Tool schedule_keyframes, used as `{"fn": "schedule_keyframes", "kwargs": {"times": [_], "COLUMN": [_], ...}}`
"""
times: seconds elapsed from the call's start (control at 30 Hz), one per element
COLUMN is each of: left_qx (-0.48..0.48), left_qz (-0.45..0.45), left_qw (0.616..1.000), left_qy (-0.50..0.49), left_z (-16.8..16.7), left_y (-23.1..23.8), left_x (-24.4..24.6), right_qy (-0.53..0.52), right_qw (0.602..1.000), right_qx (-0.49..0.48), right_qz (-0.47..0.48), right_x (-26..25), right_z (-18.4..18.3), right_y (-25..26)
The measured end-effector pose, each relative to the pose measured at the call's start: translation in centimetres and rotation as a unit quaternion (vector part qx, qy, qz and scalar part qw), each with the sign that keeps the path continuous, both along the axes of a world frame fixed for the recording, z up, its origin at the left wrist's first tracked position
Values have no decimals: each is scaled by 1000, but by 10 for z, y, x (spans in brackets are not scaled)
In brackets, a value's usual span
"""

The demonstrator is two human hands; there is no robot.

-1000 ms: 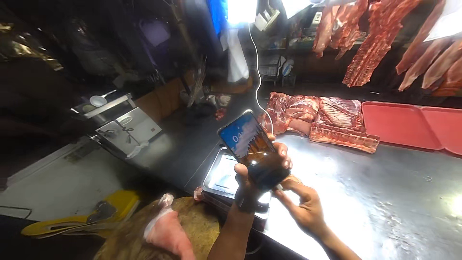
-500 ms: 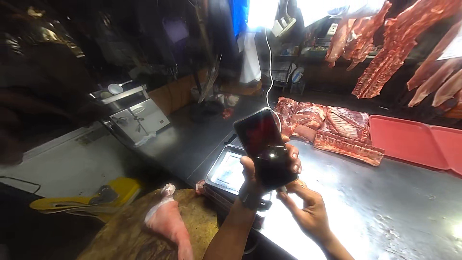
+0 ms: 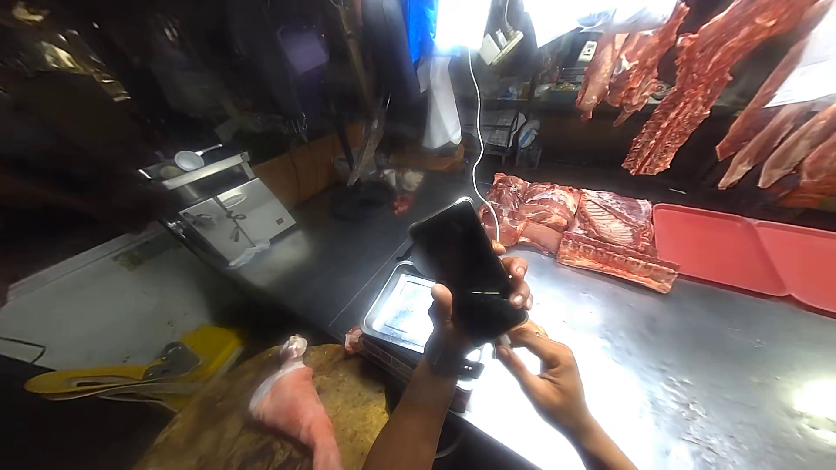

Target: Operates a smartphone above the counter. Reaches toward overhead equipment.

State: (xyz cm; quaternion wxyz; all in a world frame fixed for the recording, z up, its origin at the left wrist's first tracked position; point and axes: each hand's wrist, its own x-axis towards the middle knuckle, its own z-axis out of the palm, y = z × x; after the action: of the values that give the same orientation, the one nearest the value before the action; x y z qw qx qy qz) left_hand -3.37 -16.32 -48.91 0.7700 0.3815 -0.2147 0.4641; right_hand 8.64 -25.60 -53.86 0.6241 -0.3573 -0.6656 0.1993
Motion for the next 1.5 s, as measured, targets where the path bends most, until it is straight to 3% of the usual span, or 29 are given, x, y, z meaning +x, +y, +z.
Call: {"fn": "schedule_keyframes", "kwargs": {"times": [1.5], "left_qx": [-5], "left_qz": [-33], "left_qw": [999], "left_qy": [6], "left_z": [-13], "left_y": [43], "left_x": [3], "right_qy": [-37], "right_qw": [999], "right_qx": [-7], "right_qz": [-27], "right_x": [-1], "right_z": [-6], "right_y": [33]}}
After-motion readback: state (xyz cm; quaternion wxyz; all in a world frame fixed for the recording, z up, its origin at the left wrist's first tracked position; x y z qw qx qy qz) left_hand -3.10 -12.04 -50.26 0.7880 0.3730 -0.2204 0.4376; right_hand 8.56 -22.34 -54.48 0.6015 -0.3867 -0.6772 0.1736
